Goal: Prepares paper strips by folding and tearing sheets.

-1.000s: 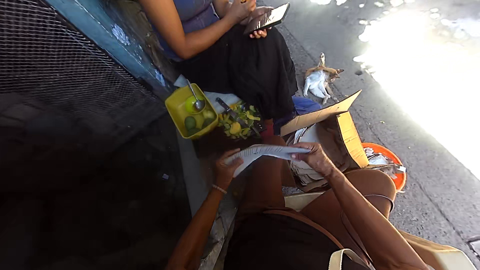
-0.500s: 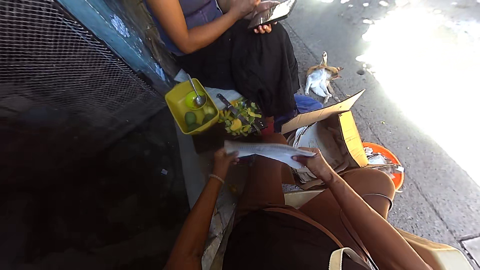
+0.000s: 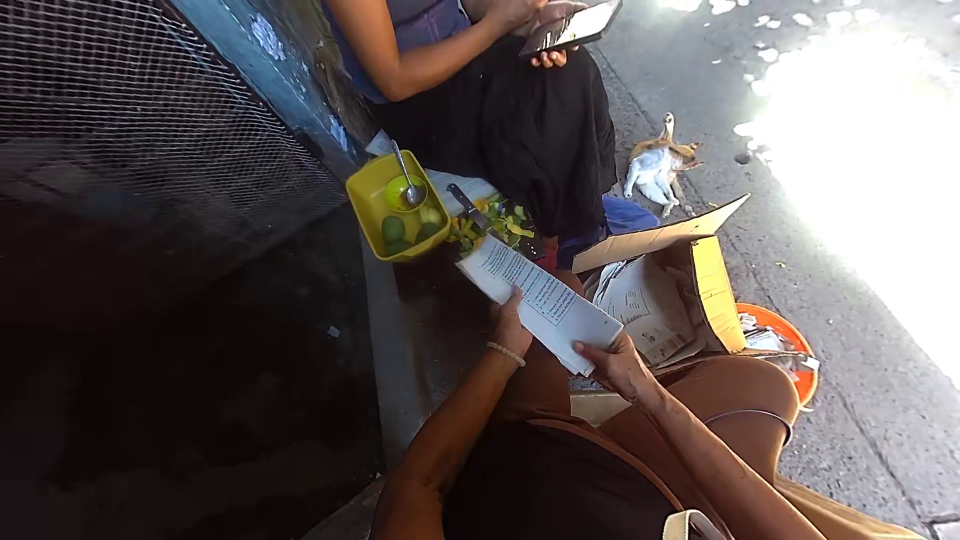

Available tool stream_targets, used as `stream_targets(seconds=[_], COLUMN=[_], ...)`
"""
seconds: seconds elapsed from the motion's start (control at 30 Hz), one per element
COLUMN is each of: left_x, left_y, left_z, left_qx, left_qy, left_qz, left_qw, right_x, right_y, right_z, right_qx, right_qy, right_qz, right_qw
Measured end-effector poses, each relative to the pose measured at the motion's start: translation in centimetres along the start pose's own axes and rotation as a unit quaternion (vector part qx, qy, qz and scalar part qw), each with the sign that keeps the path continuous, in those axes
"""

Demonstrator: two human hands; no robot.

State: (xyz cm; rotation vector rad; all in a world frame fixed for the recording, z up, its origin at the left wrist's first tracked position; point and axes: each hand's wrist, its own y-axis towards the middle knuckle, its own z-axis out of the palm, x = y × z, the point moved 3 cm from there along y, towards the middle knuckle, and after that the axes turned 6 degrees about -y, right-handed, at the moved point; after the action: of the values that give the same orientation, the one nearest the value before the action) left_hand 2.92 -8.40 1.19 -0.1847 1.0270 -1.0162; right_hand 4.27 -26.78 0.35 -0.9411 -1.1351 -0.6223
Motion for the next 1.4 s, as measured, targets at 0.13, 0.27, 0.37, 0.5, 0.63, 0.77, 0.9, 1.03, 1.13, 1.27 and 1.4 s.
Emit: stream_targets(seconds=[0.13,0.27,0.37,0.5,0.63,0.77,0.9,1.03,1.13,1.27,1.4], left_x=[-0.9,-1.1,-1.0,-0.2,0.4,0.6,0.5,0.9,1.2,1.3,1.0], left_y=[0.0,0.3,1.0,1.2,1.0,1.0,0.8,0.2,0.2,0.3,0.3], left_z=[0.8,1.2,1.3,1.5,1.5,1.5,1.6,1.9,1.9,2.0,1.8], left_qx=[0.033,0.068,0.107,0.106,0.103,0.117,0.149,0.133,0.125,0.118,0.156], left_qy=[0.024,-0.021,-0.050,-0.049,-0.043,-0.038,-0.032,0.008,0.043,0.046,0.036], left_qz=[-0.036,-0.074,-0.100,-0.110,-0.111,-0.116,-0.119,-0.078,-0.058,-0.063,-0.072], left_qw=[0.999,0.995,0.988,0.987,0.988,0.986,0.981,0.988,0.989,0.990,0.984], right_x=[2.5,3.2,2.9,2.4,2.6,2.5,1.7,1.7,1.9,2.1,3.6], right_y=[0.4,0.1,-0.9,-1.8,-2.1,-2.1,-2.2,-2.4,-2.7,-3.1,-3.8], right_z=[-1.2,-0.1,1.6,3.8,4.3,3.9,3.9,4.4,4.7,4.7,3.5], right_qx=[0.065,0.061,0.019,0.008,0.010,0.026,0.025,0.008,-0.003,0.015,0.084], right_qy=[0.016,-0.190,-0.369,-0.516,-0.579,-0.603,-0.610,-0.627,-0.635,-0.607,-0.504], right_qz=[-0.133,-0.282,-0.372,-0.400,-0.387,-0.382,-0.389,-0.397,-0.403,-0.421,-0.372], right_qw=[0.989,0.939,0.852,0.757,0.718,0.700,0.690,0.670,0.659,0.673,0.775])
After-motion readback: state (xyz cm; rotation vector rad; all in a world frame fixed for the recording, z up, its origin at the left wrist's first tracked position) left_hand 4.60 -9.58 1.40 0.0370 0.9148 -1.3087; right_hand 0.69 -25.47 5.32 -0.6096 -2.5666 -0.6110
